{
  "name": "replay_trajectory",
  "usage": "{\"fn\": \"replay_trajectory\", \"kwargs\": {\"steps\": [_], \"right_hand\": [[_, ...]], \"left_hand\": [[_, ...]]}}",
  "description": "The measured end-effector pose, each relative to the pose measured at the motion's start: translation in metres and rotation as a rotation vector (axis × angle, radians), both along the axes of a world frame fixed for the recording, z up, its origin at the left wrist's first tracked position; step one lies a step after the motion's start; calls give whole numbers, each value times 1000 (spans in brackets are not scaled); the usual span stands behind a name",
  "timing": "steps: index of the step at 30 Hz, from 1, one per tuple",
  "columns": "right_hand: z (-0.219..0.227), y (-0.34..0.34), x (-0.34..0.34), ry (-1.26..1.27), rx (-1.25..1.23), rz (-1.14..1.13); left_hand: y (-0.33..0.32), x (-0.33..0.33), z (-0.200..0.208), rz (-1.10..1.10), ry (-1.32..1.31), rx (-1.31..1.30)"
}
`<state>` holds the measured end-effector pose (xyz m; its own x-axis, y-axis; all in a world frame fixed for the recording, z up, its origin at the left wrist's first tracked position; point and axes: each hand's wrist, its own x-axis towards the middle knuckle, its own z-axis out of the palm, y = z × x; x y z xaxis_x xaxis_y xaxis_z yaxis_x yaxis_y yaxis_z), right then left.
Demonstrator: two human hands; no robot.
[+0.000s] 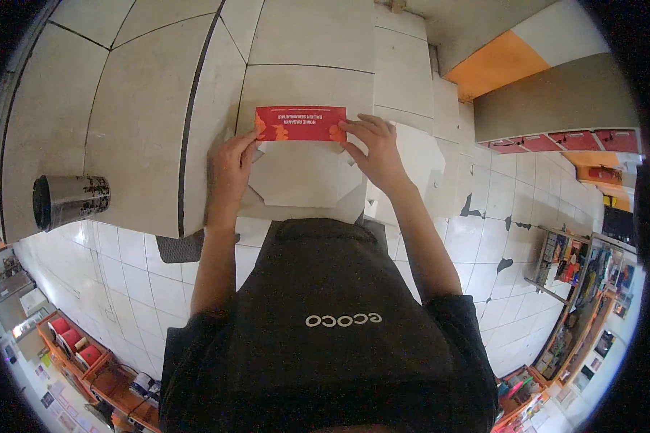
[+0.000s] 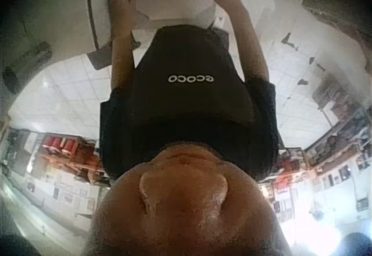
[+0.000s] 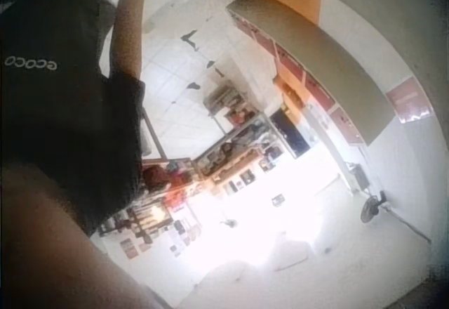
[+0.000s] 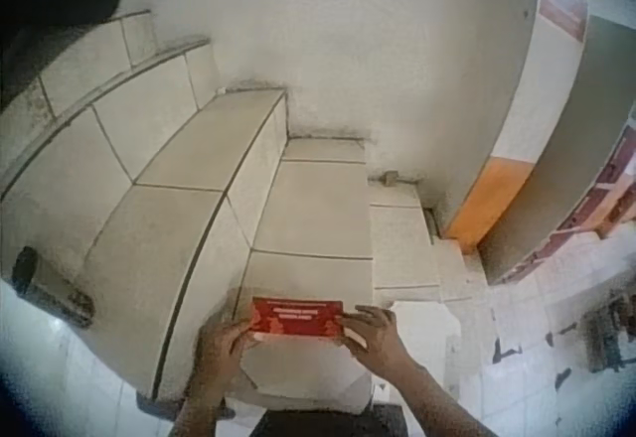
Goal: The person folds cardboard boxes, uses a handheld device to print a receipt, checks order information on multiple smartphones, and prepares a plastic bag on a service counter.
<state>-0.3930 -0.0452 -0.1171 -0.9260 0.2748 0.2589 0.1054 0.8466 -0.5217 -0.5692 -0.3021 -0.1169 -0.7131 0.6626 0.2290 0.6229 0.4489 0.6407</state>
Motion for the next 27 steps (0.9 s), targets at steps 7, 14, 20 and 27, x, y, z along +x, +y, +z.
{"fn": "replay_trajectory", "kwargs": {"steps": [7, 14, 20, 27], "right_hand": [[-54, -16, 9, -160, -227, -187], [-88, -14, -3, -277, -161, -152], [-94, -17, -2, -187, -178, -185], [-87, -17, 0, -221, -162, -195]], "left_hand": [[-11, 0, -69, 89, -141, 22], [-1, 8, -89, 85, -55, -11], [0, 14, -89, 128, -80, 2], [8, 18, -80, 156, -194, -49]]}}
